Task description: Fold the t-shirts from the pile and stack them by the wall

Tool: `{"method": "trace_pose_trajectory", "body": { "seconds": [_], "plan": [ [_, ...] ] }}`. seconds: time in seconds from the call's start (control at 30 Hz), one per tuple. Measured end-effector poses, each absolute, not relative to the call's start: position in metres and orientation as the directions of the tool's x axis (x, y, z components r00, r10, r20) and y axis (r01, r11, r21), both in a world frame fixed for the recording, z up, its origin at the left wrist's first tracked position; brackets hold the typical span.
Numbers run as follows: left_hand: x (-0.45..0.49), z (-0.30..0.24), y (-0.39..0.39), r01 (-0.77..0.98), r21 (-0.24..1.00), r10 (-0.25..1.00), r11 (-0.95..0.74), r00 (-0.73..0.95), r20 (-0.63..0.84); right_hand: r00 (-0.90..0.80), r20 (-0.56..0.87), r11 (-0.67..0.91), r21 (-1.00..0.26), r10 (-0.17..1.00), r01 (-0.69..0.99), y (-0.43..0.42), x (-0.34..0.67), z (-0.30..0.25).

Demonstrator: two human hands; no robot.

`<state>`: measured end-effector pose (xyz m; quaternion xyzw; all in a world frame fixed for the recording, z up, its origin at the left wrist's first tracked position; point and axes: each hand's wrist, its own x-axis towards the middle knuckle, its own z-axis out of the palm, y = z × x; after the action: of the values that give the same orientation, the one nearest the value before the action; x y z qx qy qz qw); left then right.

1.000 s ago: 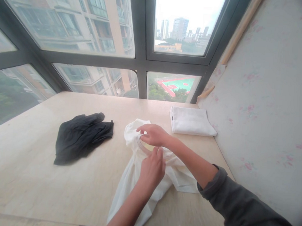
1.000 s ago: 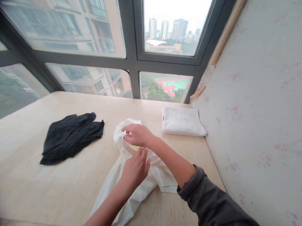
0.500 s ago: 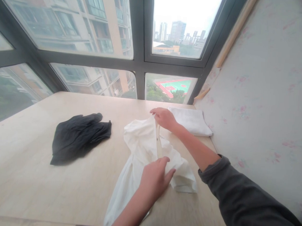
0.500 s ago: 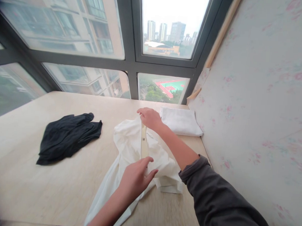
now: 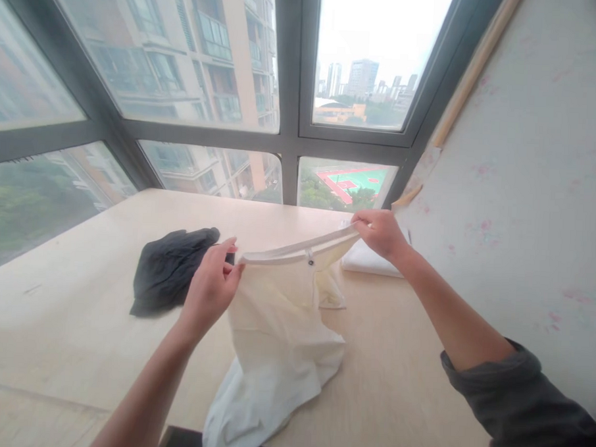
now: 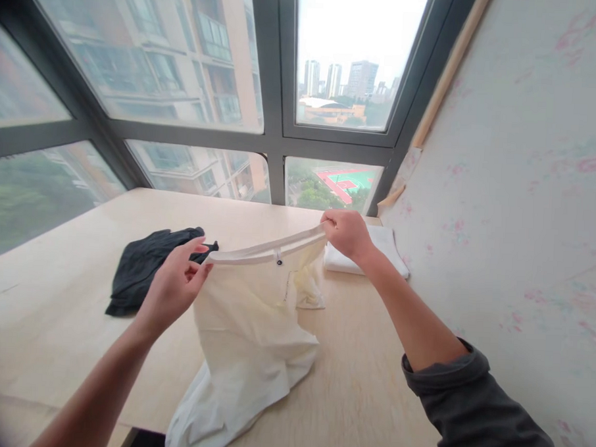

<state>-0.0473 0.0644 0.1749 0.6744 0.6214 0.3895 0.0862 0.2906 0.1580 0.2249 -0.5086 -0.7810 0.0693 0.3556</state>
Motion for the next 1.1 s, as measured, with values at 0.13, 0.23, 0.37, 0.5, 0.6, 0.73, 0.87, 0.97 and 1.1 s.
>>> {"method": "trace_pose_trajectory", "body": {
  "seconds": [0.13,0.23,0.37,0.5,0.6,0.73,0.87,0.97,1.1],
  "plan": [
    [-0.062,0.186,0.079,0.607,0.789,0.980,-0.094,-0.083,0.181,-0.235,0.439,0.462,-0.533,0.867,0.709,0.149,0.299,0.241],
    [-0.060,0.191,0.080,0.347,0.936,0.996,-0.050,-0.050,0.072,-0.235,0.399,0.430,-0.523,0.886,0.736,0.144,0.304,0.244],
    [-0.036,0.170,0.071,0.528,0.842,0.991,-0.114,0.115,0.062,-0.333,0.376,0.496,-0.532,0.865,0.687,0.139,0.303,0.242],
    [0.001,0.120,0.059,0.707,0.643,0.952,-0.294,0.273,0.135,-0.401,0.385,0.555,-0.546,0.831,0.627,0.135,0.296,0.243],
    [0.023,0.091,0.047,0.730,0.558,0.919,-0.395,0.310,0.244,-0.388,0.402,0.558,-0.551,0.829,0.620,0.132,0.296,0.244],
    [0.041,0.074,0.025,0.761,0.519,0.912,-0.390,0.243,0.329,-0.380,0.435,0.574,-0.539,0.816,0.616,0.131,0.301,0.244],
    [0.044,0.062,0.015,0.749,0.566,0.931,-0.344,0.195,0.307,-0.379,0.447,0.580,-0.519,0.810,0.628,0.131,0.305,0.241],
    [0.030,0.063,0.024,0.728,0.626,0.946,-0.279,0.096,0.310,-0.415,0.442,0.603,-0.502,0.795,0.619,0.133,0.311,0.236],
    [-0.008,0.093,0.045,0.699,0.691,0.953,-0.186,-0.043,0.300,-0.450,0.401,0.603,-0.526,0.798,0.600,0.136,0.325,0.228]
  ]
}}
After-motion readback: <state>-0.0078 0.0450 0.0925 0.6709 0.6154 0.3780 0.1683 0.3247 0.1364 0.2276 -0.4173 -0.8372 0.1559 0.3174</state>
